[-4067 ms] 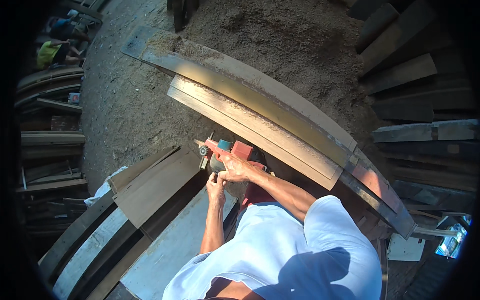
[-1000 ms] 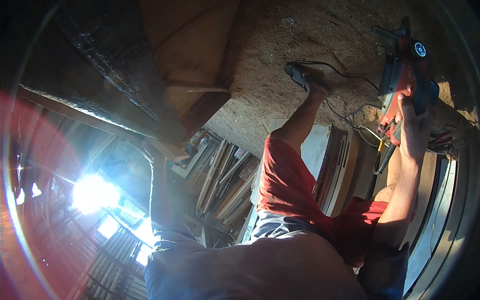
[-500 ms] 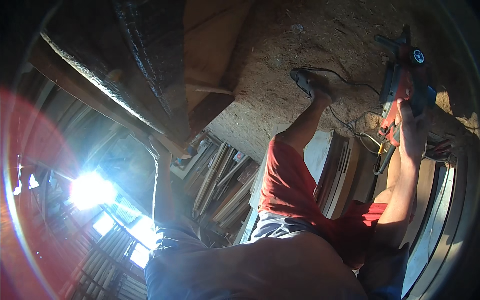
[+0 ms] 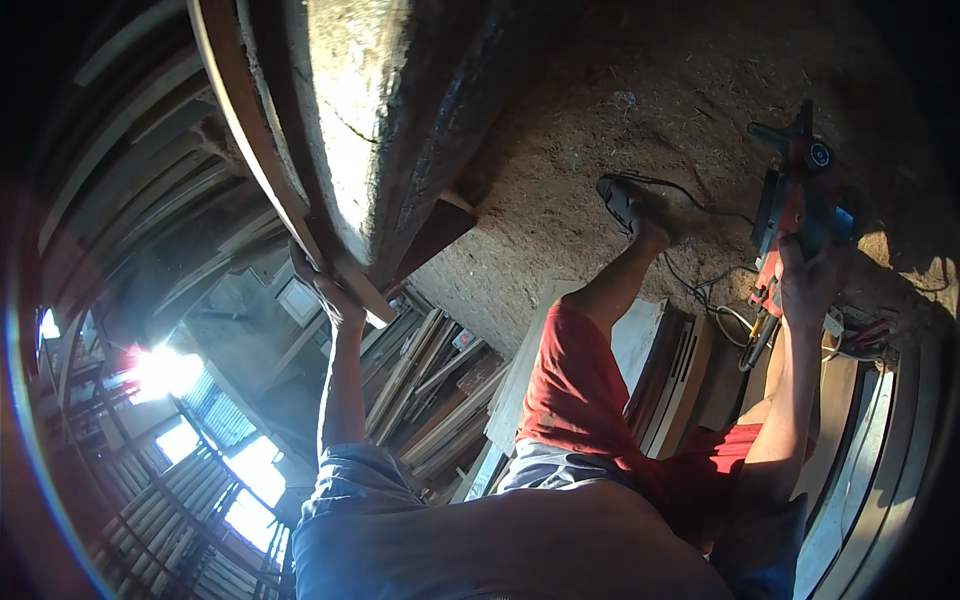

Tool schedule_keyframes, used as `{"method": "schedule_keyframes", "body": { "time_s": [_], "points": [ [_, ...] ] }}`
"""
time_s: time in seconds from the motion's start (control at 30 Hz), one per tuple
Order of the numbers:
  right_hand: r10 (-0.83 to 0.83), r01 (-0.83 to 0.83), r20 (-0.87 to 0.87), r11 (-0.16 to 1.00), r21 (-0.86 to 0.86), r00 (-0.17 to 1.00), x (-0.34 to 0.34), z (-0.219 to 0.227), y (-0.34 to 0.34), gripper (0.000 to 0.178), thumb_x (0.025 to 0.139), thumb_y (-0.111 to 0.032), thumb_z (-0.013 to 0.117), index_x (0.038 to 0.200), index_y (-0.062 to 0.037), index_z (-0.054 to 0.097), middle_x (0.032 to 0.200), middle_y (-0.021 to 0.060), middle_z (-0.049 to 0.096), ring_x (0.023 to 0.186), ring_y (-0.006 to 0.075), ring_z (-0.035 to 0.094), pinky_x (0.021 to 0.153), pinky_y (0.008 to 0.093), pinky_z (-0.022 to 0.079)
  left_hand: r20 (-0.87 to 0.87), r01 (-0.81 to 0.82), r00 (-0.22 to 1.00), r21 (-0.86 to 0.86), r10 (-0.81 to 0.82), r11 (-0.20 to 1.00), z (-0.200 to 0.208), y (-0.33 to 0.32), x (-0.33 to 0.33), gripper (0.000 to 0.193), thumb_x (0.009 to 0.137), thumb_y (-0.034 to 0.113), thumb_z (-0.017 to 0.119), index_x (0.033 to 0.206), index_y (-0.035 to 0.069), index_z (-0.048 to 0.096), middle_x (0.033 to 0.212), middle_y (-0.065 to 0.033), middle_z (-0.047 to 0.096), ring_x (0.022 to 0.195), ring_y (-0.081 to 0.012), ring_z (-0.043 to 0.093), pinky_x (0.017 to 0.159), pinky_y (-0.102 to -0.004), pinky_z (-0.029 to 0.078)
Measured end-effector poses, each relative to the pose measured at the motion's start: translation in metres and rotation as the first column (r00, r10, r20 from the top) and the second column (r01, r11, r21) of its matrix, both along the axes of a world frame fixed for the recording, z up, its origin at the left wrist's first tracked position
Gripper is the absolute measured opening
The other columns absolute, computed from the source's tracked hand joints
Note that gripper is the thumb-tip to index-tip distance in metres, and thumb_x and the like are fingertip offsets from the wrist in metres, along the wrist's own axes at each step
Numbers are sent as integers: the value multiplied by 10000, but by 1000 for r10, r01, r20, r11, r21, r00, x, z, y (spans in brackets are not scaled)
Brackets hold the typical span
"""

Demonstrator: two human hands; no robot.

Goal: The person sands a wooden plank using a belt sander, moving the tool back and forth along the surface. They occasionally stop to check the wood by hand and move the plank to reach different sections.

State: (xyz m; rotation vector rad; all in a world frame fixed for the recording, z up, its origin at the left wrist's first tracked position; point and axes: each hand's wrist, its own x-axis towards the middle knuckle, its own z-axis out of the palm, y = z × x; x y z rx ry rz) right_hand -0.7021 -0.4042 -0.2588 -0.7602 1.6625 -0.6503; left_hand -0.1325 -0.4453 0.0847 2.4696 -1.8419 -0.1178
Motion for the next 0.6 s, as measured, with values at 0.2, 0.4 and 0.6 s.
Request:
{"method": "schedule_keyframes", "body": {
  "time_s": [0.2,0.4,0.6],
  "points": [
    [139,-132,-155,990,57,978,25,15,-9,549,867,-359,765,1268,-5,640,712,108,628,640,257,608,597,424,470,126,26,992,52,-32,998,1,-14,-19,986,1053,727,184,1632,-67,269,1599,-299,407,1423,-469,375,1216,-569,193],
    [573,-470,-510,819,330,641,75,92,-38,682,826,-558,711,1181,21,652,922,258,639,982,419,623,852,517,481,29,61,998,-57,-59,997,-4,-10,-9,923,1069,682,200,1617,-52,318,1610,-294,402,1453,-468,369,1211,-577,211],
    [502,-518,-556,843,144,663,107,124,-9,497,853,-453,707,996,23,695,882,239,688,828,393,674,756,513,513,-229,-98,973,-387,8,917,-3,21,-29,902,1072,680,265,1626,-31,309,1673,-286,316,1547,-445,274,1257,-562,160]
  ]
}}
